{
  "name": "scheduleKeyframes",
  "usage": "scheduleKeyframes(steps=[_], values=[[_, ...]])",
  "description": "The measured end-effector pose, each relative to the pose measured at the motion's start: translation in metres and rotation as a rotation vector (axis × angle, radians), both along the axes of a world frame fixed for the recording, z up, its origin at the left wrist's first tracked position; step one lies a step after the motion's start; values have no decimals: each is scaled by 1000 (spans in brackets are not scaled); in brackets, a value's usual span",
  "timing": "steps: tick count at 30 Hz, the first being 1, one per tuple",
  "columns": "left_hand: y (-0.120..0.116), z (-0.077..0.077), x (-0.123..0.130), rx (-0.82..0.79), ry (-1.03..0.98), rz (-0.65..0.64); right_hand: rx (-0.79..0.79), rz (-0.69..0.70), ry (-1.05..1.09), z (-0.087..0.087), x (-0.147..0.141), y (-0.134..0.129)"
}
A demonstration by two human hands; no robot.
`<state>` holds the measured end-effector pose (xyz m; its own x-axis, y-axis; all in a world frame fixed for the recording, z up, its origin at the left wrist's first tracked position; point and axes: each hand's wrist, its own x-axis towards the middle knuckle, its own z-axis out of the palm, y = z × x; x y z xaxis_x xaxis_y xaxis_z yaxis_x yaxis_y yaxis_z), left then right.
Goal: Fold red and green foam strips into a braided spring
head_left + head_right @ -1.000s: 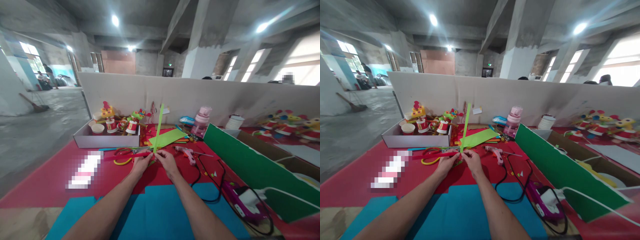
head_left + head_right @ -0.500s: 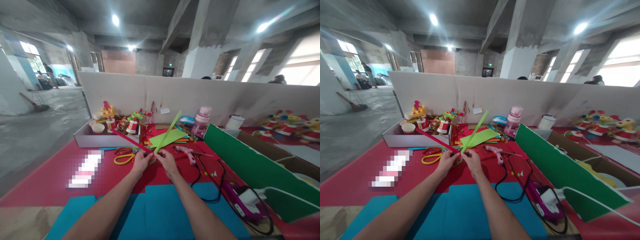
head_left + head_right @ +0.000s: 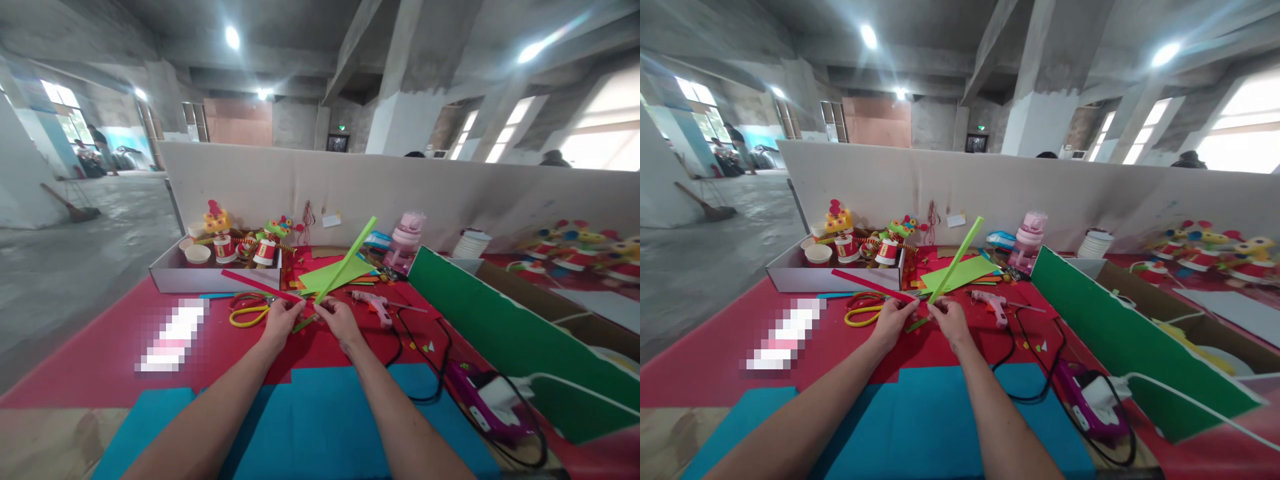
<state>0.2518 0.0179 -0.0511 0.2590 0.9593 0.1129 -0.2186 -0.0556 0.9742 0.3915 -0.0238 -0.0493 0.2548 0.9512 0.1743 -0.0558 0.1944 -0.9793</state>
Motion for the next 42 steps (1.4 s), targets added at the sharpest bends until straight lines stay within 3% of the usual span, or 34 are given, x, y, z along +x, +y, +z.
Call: scheduleKeyframes(steps=[10, 19, 27, 38, 42], values=[[22, 7, -18, -26, -269, 111, -43, -118, -53, 7, 16, -3], [38, 22, -36, 2, -387, 270, -93, -142, -87, 9, 27, -7], [50, 27, -52, 19, -462, 346, -115, -146, -138, 8, 28, -6], [61, 24, -66, 37, -471, 474, -129, -160, -101, 2, 35, -3], [61, 28, -70, 53, -506, 523, -120, -196, 71, 4, 36, -3]])
